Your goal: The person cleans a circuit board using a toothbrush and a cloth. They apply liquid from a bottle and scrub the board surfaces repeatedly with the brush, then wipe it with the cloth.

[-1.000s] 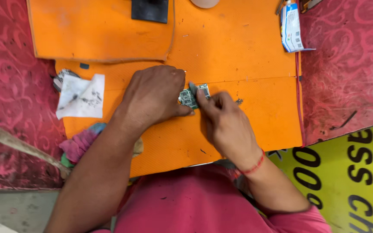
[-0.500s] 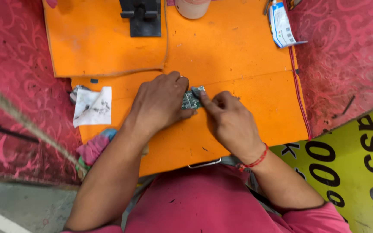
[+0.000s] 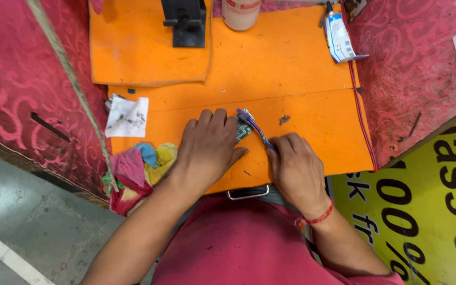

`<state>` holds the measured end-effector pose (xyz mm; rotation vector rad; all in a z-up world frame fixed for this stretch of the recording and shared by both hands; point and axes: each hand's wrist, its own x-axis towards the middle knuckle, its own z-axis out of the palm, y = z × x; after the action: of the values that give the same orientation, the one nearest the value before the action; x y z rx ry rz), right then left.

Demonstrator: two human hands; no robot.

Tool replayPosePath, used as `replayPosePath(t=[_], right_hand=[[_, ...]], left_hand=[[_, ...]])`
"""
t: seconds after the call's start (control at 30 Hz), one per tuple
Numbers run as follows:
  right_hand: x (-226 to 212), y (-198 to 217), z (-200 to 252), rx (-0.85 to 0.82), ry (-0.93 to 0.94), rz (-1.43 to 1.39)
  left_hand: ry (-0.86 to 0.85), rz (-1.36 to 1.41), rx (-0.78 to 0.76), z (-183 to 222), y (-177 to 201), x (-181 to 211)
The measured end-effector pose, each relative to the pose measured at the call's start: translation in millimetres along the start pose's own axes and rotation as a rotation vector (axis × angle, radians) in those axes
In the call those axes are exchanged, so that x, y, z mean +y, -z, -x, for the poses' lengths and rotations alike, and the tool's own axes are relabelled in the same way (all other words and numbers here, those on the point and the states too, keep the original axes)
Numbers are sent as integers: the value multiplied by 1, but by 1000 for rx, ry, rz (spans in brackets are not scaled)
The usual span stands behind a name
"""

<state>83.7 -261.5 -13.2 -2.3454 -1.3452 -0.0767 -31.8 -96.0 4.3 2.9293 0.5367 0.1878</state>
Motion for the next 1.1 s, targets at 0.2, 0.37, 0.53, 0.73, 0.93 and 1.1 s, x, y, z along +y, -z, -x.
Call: replayPosePath(t=[0.2, 0.37, 0.53, 0.73, 0.93, 1.1], right_hand=[[15, 10, 2, -9, 7, -200], [11, 25, 25, -217, 23, -98], [-6, 17, 11, -265, 41, -60], [-8, 21, -4, -422, -60, 20], [5, 10, -6, -268, 66, 47], [-6, 19, 4, -239, 8, 85]], left_hand=[[-40, 118, 250, 40, -19, 9], [5, 246, 209, 53, -31, 0], [-16, 231, 199, 50, -27, -3], [-6, 217, 196, 45, -22, -2], [-17, 228, 210, 47, -30, 0], [-4, 133, 357, 30, -37, -6]])
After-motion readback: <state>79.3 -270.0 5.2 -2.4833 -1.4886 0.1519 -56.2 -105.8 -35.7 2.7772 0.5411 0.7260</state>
